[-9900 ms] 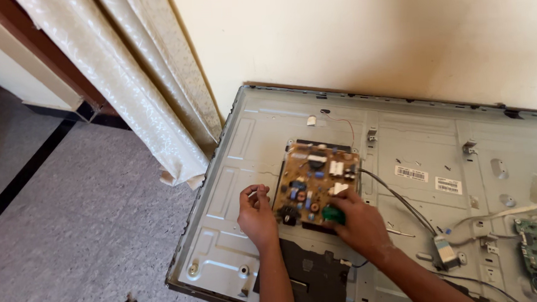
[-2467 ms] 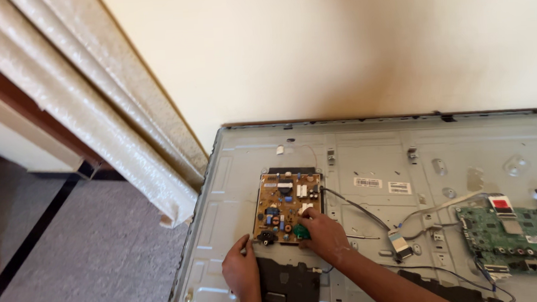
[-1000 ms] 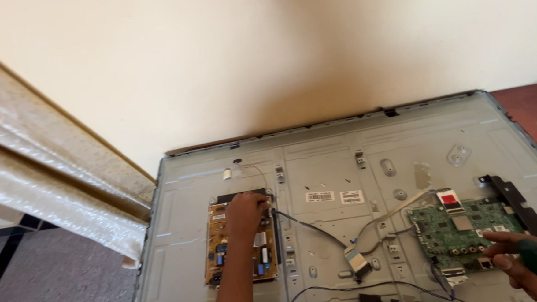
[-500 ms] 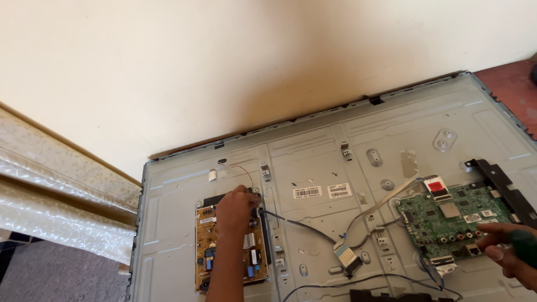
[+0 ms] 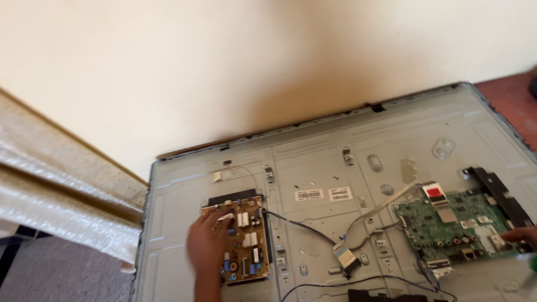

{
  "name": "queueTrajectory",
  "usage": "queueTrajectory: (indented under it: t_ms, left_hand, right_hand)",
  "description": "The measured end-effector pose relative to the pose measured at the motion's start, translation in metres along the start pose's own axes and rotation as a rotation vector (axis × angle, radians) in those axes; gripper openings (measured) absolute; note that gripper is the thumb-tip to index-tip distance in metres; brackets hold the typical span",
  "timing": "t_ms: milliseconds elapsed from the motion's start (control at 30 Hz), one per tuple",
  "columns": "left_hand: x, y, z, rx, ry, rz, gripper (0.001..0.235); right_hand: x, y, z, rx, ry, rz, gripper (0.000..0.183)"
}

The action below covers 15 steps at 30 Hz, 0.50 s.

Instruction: The person uses a green-handled screwdriver to tighten screws on two circuit boards mounted inside the back panel of a flat-screen television. The person works on the main board first, then moves to the power supply board, securing multiple screws on each.

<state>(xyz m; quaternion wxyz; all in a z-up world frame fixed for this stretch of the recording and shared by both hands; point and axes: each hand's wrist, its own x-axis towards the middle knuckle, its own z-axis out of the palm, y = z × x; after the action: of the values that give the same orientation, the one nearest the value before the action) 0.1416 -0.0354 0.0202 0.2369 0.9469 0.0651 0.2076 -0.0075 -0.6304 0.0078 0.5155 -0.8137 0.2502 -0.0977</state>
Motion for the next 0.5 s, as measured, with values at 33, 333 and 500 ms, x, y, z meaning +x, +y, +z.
queueTrajectory:
  t_ms: [33, 333, 500]
  left_hand:
    - [-0.02, -0.026, -0.01, -0.064, 0.108, 0.0, 0.023]
    - [-0.195, -0.2, -0.015, 0.147, 0.659, -0.23, 0.025]
    - [-0.214, -0.173, -0.009, 0.153, 0.711, -0.355, 0.028]
  right_hand:
    - [0.0, -0.02, 0.002, 0.009, 0.014, -0.004, 0.039]
    - [-0.008, -0.206, 0.121, 0.175, -0.298, -0.22, 0.037]
    - [-0.033, -0.26, 0.259, 0.381, -0.641, -0.561, 0.021]
